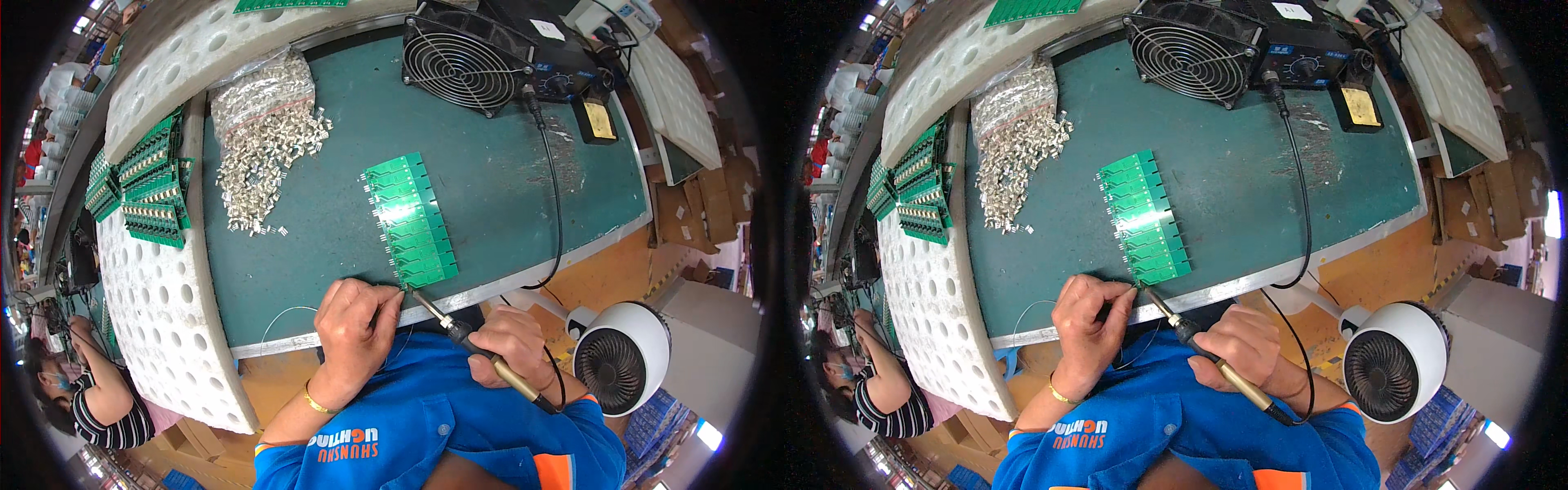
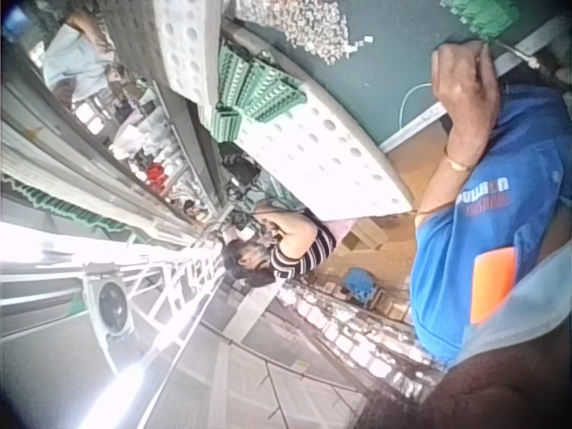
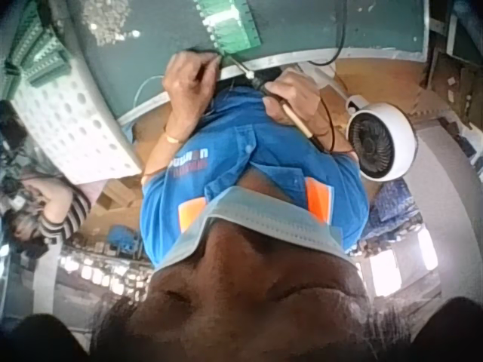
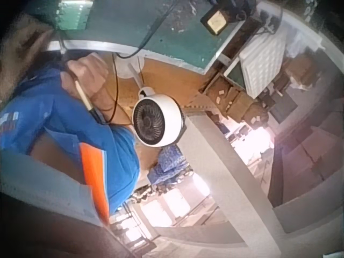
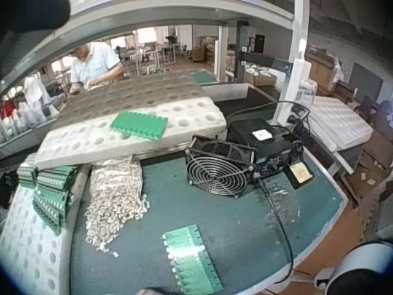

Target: The person solders components onto a circuit board strip using a soldering iron and solder wire.

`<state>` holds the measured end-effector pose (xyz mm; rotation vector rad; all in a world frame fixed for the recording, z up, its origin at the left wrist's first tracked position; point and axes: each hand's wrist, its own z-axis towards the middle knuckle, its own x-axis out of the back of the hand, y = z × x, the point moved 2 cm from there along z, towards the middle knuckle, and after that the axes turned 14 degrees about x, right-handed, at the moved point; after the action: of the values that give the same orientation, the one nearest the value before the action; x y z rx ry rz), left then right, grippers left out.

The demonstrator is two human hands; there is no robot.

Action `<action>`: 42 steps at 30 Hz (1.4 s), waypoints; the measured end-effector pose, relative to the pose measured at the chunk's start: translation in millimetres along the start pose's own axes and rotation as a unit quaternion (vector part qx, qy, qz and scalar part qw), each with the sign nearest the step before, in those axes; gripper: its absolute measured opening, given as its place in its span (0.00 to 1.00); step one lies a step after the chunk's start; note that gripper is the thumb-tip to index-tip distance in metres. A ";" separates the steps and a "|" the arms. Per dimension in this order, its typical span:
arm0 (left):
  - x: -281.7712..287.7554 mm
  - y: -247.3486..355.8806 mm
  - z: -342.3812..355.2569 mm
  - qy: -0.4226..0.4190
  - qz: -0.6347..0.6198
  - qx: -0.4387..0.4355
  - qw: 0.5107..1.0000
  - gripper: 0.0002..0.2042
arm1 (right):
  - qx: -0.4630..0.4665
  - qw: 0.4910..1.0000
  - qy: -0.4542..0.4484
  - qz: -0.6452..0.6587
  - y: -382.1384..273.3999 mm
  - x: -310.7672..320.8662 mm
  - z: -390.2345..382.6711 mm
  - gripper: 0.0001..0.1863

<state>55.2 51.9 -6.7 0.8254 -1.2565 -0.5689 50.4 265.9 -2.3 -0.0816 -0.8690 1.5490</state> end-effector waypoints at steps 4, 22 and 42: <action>0.3 -1.2 0.0 -0.004 0.005 -0.001 1.000 0.05 | 0.001 1.000 0.003 -0.002 0.1 -0.2 -0.1 0.13; 1.1 -0.8 0.4 -0.016 0.006 0.005 1.000 0.05 | -0.007 1.000 0.023 -0.003 2.1 0.0 4.7 0.10; 3.0 -4.4 0.6 -0.029 0.004 -0.007 1.000 0.05 | -0.002 1.000 0.028 -0.007 -1.6 1.9 -1.0 0.10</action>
<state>55.5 46.8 -8.4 0.7964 -1.3068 -0.5979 51.9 267.9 -1.3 -0.1221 -0.8264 1.5256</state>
